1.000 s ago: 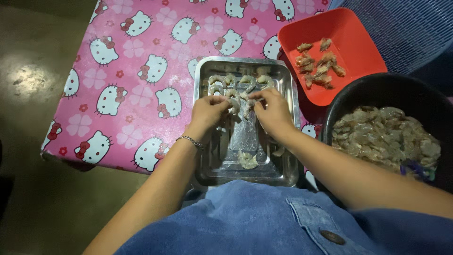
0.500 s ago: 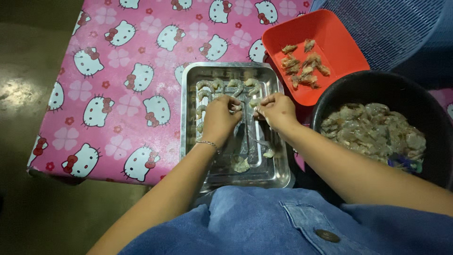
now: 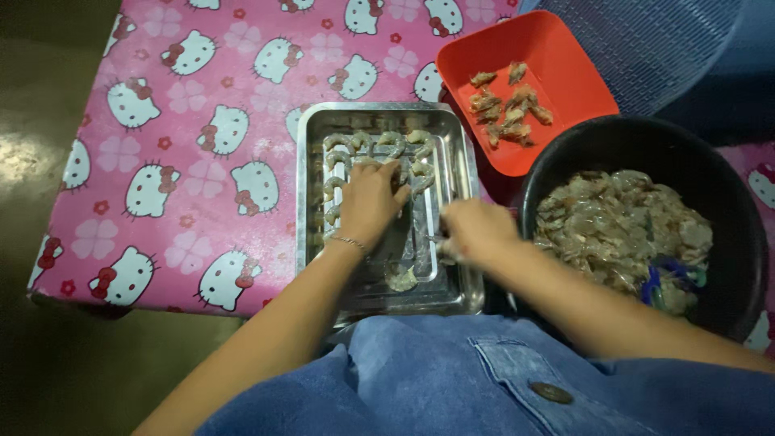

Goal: The person cleans raw shrimp by removing their heads and shells by hand and using scissors. They place the cleaned shrimp on a metal tray and the discarded shells into a red bowl.

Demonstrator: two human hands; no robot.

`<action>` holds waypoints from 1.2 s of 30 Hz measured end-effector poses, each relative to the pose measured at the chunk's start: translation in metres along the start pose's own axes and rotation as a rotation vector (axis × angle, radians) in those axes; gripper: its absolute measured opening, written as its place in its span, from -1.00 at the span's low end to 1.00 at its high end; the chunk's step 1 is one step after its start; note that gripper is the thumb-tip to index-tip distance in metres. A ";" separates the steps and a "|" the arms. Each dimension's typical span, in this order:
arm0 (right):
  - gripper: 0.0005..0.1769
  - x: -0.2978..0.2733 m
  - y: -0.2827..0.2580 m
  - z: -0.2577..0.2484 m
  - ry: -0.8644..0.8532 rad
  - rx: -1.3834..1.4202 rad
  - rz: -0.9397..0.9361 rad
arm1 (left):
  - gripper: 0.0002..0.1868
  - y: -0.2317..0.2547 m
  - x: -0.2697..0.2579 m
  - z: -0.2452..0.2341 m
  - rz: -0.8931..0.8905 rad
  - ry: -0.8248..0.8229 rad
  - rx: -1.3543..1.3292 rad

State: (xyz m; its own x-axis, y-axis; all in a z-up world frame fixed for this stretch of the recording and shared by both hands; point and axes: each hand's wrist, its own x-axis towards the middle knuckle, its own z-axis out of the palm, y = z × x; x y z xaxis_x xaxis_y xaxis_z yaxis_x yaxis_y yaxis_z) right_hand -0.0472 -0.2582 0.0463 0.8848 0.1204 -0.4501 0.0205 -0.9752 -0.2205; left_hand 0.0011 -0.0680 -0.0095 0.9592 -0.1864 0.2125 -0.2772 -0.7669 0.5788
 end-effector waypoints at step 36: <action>-0.78 0.046 0.000 0.026 -0.124 0.928 0.151 | -0.76 0.012 -0.095 -0.065 -0.071 -0.422 0.014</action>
State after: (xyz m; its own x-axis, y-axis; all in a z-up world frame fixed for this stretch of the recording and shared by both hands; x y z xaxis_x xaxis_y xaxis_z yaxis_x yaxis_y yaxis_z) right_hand -0.0186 -0.2480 0.0029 0.7911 0.0756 -0.6070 -0.5157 -0.4510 -0.7284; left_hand -0.0973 -0.0192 0.0281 0.9153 -0.3651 -0.1699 -0.2112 -0.7945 0.5693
